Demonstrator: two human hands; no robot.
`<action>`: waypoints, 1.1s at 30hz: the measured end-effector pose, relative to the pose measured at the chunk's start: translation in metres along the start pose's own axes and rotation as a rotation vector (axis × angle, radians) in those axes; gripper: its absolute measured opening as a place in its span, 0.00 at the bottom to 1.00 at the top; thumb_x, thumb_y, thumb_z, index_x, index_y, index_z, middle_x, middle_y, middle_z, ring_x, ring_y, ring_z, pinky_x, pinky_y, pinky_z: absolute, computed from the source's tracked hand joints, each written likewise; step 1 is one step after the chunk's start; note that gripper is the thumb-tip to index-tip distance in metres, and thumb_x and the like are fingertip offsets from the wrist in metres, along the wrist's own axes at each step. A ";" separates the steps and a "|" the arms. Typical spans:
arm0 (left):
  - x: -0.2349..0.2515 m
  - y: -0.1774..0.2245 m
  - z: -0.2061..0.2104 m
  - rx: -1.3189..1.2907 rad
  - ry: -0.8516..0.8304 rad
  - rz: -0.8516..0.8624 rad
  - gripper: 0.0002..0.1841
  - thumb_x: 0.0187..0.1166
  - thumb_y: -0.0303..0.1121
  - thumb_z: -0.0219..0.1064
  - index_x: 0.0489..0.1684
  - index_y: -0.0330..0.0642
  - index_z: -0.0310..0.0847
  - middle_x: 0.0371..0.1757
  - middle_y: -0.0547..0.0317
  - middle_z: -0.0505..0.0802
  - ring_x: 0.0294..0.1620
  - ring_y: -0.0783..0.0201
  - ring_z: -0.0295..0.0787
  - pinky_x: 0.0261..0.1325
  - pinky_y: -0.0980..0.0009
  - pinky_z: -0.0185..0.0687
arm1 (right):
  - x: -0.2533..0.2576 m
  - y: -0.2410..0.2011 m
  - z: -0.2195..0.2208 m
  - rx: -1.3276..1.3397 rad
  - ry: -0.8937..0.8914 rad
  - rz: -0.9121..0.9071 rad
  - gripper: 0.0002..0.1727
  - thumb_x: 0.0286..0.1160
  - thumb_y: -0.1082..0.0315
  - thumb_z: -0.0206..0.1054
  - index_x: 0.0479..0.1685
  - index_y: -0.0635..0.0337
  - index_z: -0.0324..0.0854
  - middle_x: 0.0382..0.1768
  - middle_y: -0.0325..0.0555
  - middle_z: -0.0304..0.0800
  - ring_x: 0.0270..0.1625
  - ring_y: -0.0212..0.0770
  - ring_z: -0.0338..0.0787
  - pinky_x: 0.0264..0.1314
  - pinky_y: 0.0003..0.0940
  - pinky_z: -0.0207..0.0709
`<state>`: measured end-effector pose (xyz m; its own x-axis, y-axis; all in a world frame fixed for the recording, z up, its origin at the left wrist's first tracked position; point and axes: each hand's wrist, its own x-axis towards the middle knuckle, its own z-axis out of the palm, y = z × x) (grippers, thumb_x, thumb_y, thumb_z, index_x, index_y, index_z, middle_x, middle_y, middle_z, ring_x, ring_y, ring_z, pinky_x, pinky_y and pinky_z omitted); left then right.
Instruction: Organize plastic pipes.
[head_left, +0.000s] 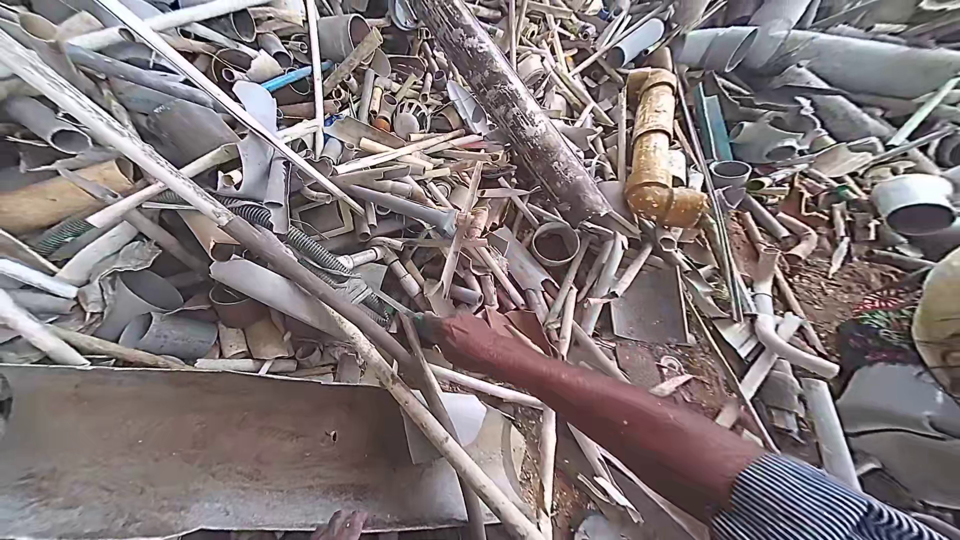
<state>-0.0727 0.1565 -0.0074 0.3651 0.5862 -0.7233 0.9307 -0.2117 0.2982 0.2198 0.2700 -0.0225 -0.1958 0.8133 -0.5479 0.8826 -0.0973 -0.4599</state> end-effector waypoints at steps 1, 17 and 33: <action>0.000 0.001 0.001 -0.004 -0.001 0.011 0.26 0.89 0.43 0.62 0.70 0.26 0.80 0.68 0.28 0.86 0.72 0.32 0.82 0.76 0.38 0.72 | -0.013 0.005 0.007 -0.003 -0.018 0.033 0.25 0.93 0.64 0.48 0.84 0.63 0.66 0.64 0.70 0.84 0.70 0.69 0.83 0.69 0.67 0.72; 0.004 0.001 0.010 -0.383 0.307 0.156 0.26 0.85 0.37 0.63 0.69 0.20 0.77 0.59 0.27 0.90 0.58 0.37 0.91 0.68 0.44 0.81 | -0.063 0.064 0.018 1.334 0.093 -0.202 0.11 0.88 0.70 0.50 0.61 0.59 0.69 0.36 0.40 0.89 0.21 0.29 0.83 0.27 0.22 0.80; 0.047 -0.017 0.005 -0.951 0.760 -0.325 0.14 0.80 0.28 0.65 0.55 0.26 0.73 0.27 0.56 0.80 0.15 0.70 0.76 0.23 0.71 0.80 | 0.024 0.018 -0.025 0.142 0.626 -0.135 0.24 0.81 0.62 0.69 0.70 0.71 0.79 0.62 0.68 0.85 0.67 0.67 0.84 0.69 0.60 0.76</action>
<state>-0.0714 0.1837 -0.0493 -0.2759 0.8735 -0.4010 0.4762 0.4866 0.7324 0.2415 0.3024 -0.0262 0.0229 0.9997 0.0118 0.7943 -0.0110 -0.6074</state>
